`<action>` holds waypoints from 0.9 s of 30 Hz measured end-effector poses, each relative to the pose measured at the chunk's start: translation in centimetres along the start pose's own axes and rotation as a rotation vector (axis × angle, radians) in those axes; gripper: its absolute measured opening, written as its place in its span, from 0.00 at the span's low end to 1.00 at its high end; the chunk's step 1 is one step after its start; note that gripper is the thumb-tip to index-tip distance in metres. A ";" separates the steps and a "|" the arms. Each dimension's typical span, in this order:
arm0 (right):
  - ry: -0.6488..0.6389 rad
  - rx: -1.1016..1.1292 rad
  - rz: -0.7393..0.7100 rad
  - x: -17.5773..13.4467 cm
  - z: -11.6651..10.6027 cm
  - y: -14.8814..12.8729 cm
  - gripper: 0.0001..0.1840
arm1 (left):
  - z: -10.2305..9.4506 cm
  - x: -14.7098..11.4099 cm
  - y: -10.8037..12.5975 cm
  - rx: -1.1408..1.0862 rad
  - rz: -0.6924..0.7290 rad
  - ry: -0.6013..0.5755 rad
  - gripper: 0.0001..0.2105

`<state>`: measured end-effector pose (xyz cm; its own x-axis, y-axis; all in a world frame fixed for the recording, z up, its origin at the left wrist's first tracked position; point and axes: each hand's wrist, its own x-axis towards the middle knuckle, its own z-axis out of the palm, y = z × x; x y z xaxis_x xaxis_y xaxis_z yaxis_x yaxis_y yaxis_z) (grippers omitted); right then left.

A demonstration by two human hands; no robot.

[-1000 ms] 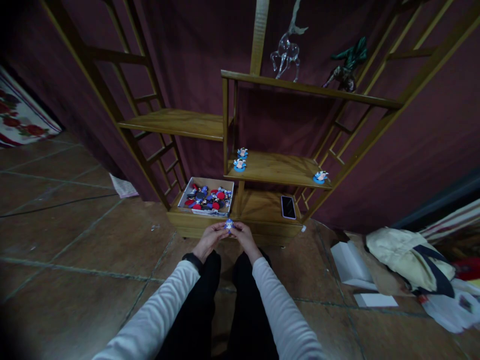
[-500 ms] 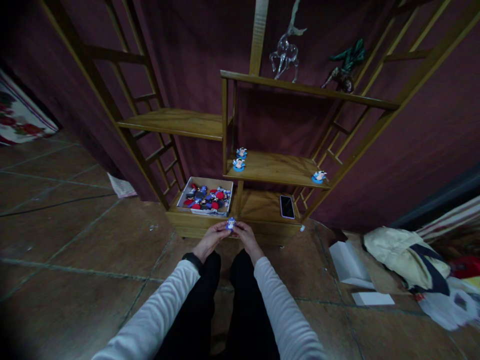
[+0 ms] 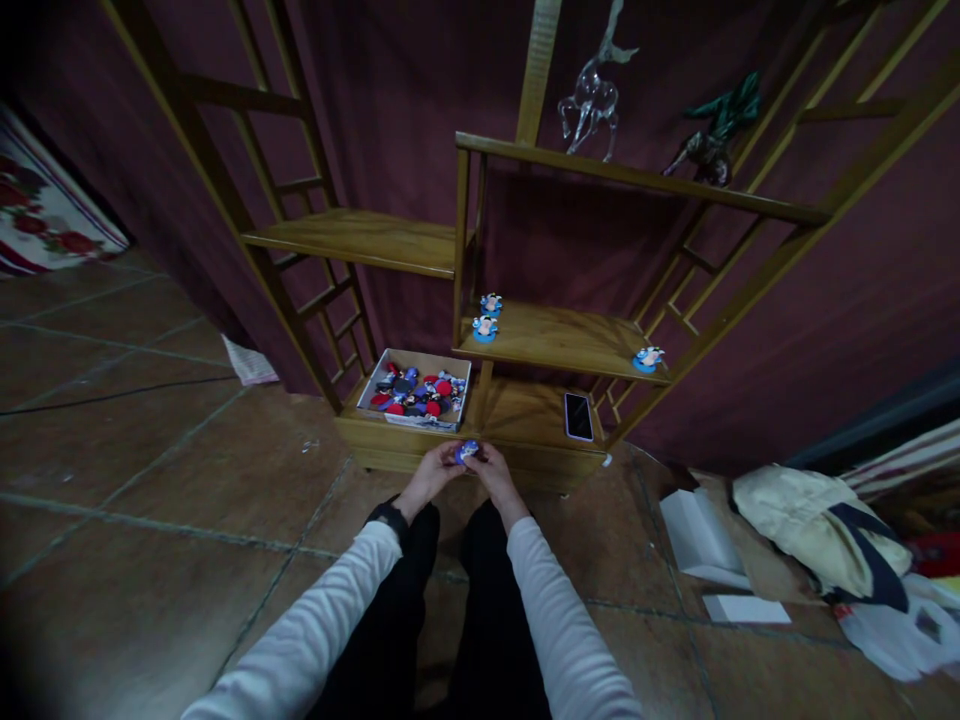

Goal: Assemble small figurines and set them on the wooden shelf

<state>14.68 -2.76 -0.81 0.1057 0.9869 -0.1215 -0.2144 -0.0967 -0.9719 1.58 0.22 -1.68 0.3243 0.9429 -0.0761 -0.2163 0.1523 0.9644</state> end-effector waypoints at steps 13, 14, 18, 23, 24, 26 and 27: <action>-0.045 -0.069 -0.095 0.2 -0.3 0.4 0.18 | 0.0 -0.7 0.2 0.585 0.280 0.080 0.20; -0.038 -0.088 -0.108 0.3 -0.3 0.6 0.18 | 0.0 -0.8 0.3 0.630 0.307 0.079 0.20; 0.029 -0.201 -0.151 0.5 -0.1 1.3 0.17 | 0.1 -1.3 0.7 0.758 0.378 0.070 0.21; 0.079 -0.357 -0.198 0.4 0.3 1.4 0.13 | 0.3 -1.7 0.9 0.821 0.388 0.094 0.25; 0.079 -0.372 -0.207 0.3 0.3 1.4 0.13 | 0.4 -1.8 0.9 0.827 0.391 0.090 0.25; 0.077 -0.391 -0.217 0.3 0.4 1.3 0.13 | 0.4 -1.9 0.9 0.836 0.397 0.078 0.26; 0.077 -0.399 -0.219 0.3 0.4 1.4 0.13 | 0.4 -1.9 0.9 0.837 0.399 0.074 0.26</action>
<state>14.04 -2.58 -2.12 0.1819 0.9786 0.0957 0.2102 0.0564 -0.9760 1.11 -1.55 -0.55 0.3026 0.9005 0.3123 0.4448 -0.4232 0.7893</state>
